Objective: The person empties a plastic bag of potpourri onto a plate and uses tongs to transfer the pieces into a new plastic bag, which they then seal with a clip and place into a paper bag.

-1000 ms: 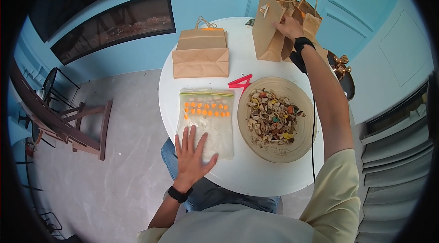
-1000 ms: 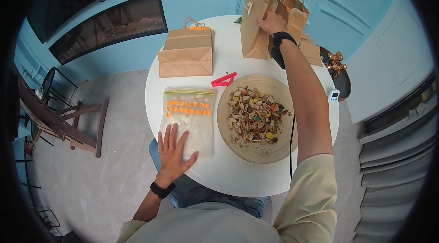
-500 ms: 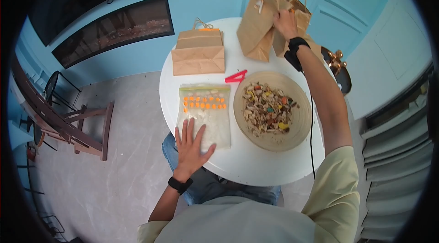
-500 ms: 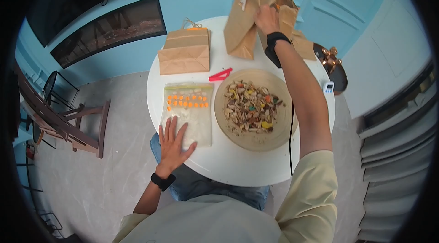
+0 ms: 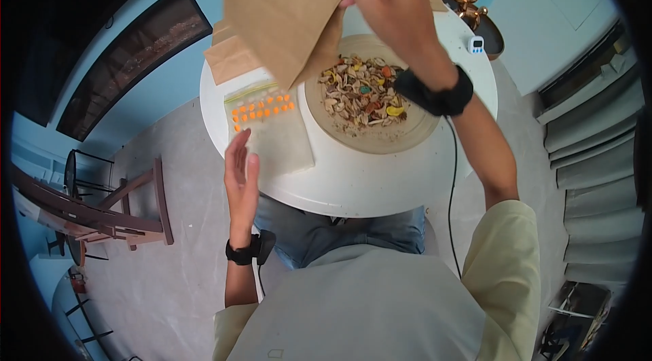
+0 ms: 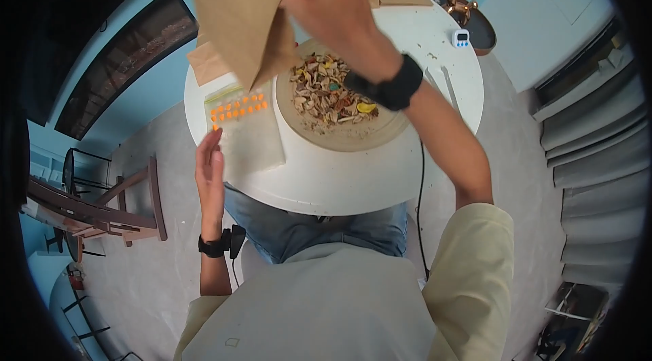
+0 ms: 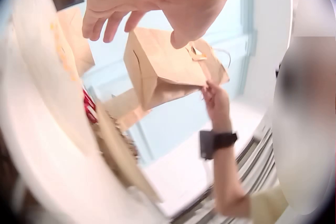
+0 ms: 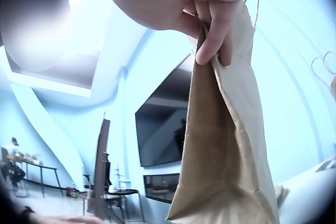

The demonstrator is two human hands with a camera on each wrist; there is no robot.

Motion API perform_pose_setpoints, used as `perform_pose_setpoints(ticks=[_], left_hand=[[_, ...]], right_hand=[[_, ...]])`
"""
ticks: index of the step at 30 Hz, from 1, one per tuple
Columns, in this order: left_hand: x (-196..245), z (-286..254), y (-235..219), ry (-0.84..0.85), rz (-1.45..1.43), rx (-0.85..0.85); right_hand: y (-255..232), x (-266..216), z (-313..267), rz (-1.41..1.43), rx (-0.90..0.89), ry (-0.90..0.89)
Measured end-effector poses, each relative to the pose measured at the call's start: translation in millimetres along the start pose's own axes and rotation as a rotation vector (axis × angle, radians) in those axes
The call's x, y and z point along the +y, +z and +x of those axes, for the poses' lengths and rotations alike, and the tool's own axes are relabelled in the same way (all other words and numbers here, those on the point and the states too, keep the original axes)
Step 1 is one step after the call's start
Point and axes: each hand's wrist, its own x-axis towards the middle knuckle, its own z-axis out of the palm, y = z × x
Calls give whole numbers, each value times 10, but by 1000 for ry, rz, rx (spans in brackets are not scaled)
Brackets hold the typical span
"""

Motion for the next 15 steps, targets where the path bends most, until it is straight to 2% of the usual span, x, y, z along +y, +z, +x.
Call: perform_pose_setpoints(ticks=[2,3,4,6,10,15], left_hand=[[70,66,48,-139,-742,7],[82,96,49,-257,-921,9],[98,114,53,-263,-912,1],[149,137,48,-313,-1164,206],[105,60,-16,-264,-1138,274],[-279,-12,-252,-218,-1109,332]], right_hand=[[49,110,-284,43,-25,8],[81,179,-439,80,-54,9],[148,186,-572,117,-56,-28],[248,76,-818,213,-72,63],[373,58,-1223,151,-83,68],[363,11,-1490,256,-137,-78]])
